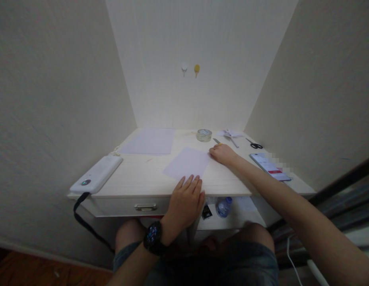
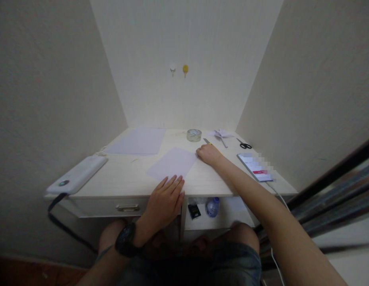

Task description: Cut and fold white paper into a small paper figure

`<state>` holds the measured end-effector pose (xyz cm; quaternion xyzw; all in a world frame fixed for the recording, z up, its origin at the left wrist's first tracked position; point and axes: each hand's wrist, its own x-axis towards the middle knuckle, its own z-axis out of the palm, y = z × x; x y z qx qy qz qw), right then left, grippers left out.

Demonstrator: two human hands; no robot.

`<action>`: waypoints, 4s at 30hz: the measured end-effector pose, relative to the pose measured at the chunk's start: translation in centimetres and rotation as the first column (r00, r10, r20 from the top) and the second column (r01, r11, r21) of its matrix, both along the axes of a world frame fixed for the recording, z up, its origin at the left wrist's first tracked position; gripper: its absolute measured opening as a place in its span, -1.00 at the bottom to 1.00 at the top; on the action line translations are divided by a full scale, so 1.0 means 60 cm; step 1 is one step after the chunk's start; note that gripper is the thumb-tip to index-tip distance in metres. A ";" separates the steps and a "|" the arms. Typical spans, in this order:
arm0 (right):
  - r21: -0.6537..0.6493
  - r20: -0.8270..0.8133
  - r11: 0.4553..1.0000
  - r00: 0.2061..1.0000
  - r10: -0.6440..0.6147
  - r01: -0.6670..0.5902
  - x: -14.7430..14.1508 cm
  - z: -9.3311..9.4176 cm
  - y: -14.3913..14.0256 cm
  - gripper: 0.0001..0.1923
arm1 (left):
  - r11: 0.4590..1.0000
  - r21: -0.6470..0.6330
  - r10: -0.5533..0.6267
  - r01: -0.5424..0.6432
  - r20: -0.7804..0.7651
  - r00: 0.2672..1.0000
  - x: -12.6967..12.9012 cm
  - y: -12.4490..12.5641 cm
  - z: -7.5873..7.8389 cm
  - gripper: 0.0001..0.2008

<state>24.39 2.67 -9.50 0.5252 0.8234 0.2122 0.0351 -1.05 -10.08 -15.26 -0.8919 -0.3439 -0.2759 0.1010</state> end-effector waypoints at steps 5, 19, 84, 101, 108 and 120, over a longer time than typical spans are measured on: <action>0.013 -0.019 1.000 1.000 -0.016 0.016 -0.006 -0.004 -0.003 -0.72 | 1.000 -0.019 -0.006 0.006 0.004 1.000 -0.002 0.002 0.002 -0.58; 0.069 -0.109 0.997 0.993 0.040 -0.032 -0.011 -0.013 -0.003 -0.70 | 0.988 -0.127 -0.113 0.091 -0.176 0.978 0.035 0.127 0.106 -0.52; 0.086 -0.276 0.858 0.815 0.509 -0.507 -0.090 -0.024 -0.119 -0.72 | 0.928 -0.364 -0.215 0.083 -0.337 0.917 0.070 0.291 0.057 -0.45; 0.005 -0.064 0.993 0.991 0.114 -0.114 0.005 -0.006 0.006 -0.76 | 0.919 -0.391 -0.200 0.045 -0.367 0.908 0.066 0.276 0.072 -0.44; 0.031 -0.048 0.934 0.933 0.357 -0.356 -0.048 -0.006 -0.058 -0.75 | 0.924 -0.379 -0.193 0.044 -0.364 0.911 0.068 0.281 0.065 -0.44; -0.075 -0.011 0.750 0.752 0.659 -0.657 -0.151 -0.006 -0.179 -0.78 | 0.928 -0.368 -0.196 0.058 -0.349 0.916 0.068 0.282 0.065 -0.46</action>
